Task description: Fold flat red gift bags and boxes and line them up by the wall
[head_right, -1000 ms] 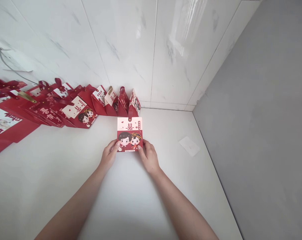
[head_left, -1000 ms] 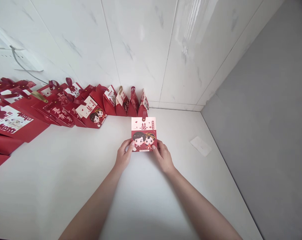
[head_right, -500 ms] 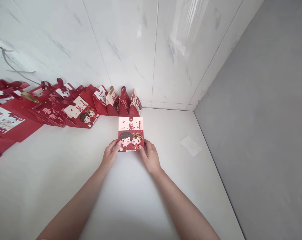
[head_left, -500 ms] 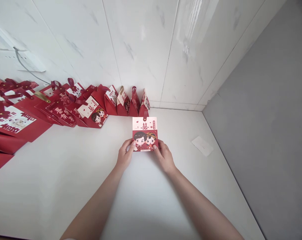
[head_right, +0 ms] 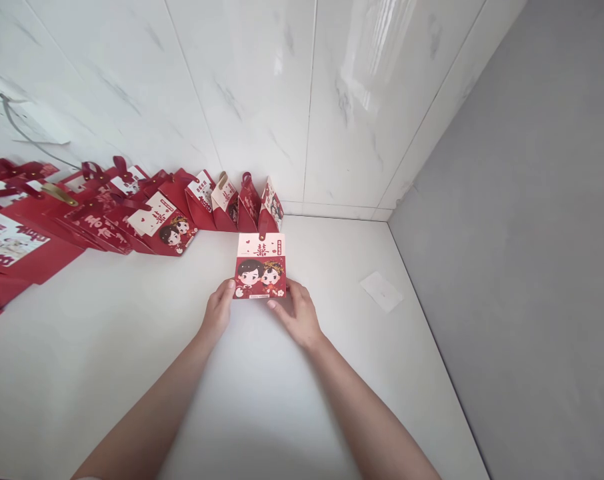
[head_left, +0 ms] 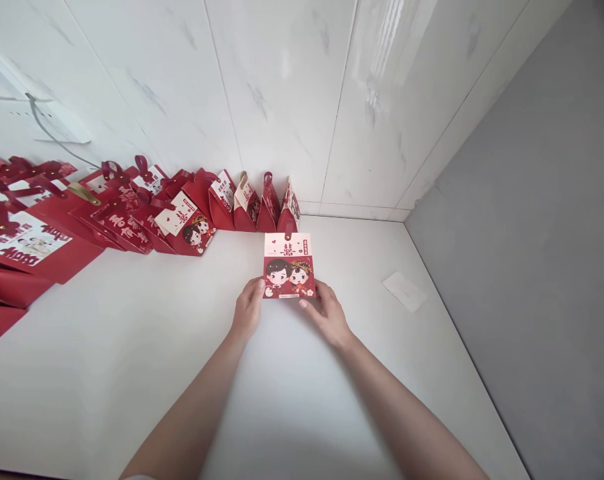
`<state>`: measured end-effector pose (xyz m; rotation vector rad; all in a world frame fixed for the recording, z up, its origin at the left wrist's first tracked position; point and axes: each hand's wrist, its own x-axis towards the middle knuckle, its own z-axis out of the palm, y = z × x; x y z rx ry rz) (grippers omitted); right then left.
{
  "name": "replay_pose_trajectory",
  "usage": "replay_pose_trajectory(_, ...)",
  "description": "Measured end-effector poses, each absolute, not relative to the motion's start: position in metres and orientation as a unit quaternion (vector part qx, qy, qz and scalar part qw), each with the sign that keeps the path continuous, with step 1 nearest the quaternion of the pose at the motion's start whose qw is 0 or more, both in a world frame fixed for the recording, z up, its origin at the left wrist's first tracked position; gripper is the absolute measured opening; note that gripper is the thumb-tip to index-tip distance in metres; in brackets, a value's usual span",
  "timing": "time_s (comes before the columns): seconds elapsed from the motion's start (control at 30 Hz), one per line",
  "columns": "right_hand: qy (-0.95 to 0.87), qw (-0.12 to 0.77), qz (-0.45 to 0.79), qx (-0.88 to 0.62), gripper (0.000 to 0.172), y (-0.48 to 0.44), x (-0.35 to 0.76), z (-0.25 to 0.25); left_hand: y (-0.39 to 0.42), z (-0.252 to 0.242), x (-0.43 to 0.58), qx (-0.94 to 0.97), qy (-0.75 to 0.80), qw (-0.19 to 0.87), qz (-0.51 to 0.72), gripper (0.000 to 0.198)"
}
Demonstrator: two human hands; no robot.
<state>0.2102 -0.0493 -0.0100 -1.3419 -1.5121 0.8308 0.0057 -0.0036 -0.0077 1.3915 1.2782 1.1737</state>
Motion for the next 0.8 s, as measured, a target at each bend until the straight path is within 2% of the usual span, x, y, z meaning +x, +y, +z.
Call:
replay_pose_trajectory(0.07, -0.617, 0.478, 0.349, -0.519, 0.067, -0.048, 0.210, -0.013, -0.003, -0.010, 0.004, 0.554, 0.488, 0.472, 0.481, 0.065)
replay_pose_trajectory(0.13, -0.597, 0.497, 0.368, -0.512, 0.061, -0.048, 0.208, -0.015, -0.004, -0.012, 0.004, 0.560, 0.451, 0.504, 0.479, 0.072)
replay_pose_trajectory(0.27, -0.535, 0.537, 0.376, -0.532, 0.035, -0.048, 0.207, -0.014, -0.009, -0.007, 0.009, 0.598, 0.411, 0.520, 0.450, 0.052)
replay_pose_trajectory(0.43, -0.508, 0.545, 0.360, -0.562, 0.025, -0.051, 0.207, -0.010, -0.014, -0.004, 0.013, 0.602, 0.423, 0.486, 0.472, 0.042)
replay_pose_trajectory(0.67, -0.510, 0.538, 0.377, -0.555, 0.026, -0.051, 0.207, -0.010, -0.016, 0.000, 0.012, 0.594, 0.434, 0.487, 0.471, 0.039)
replay_pose_trajectory(0.8, -0.530, 0.527, 0.361, -0.558, 0.042, -0.050, 0.207, -0.006, -0.014, -0.002, 0.013, 0.575, 0.433, 0.500, 0.481, 0.044)
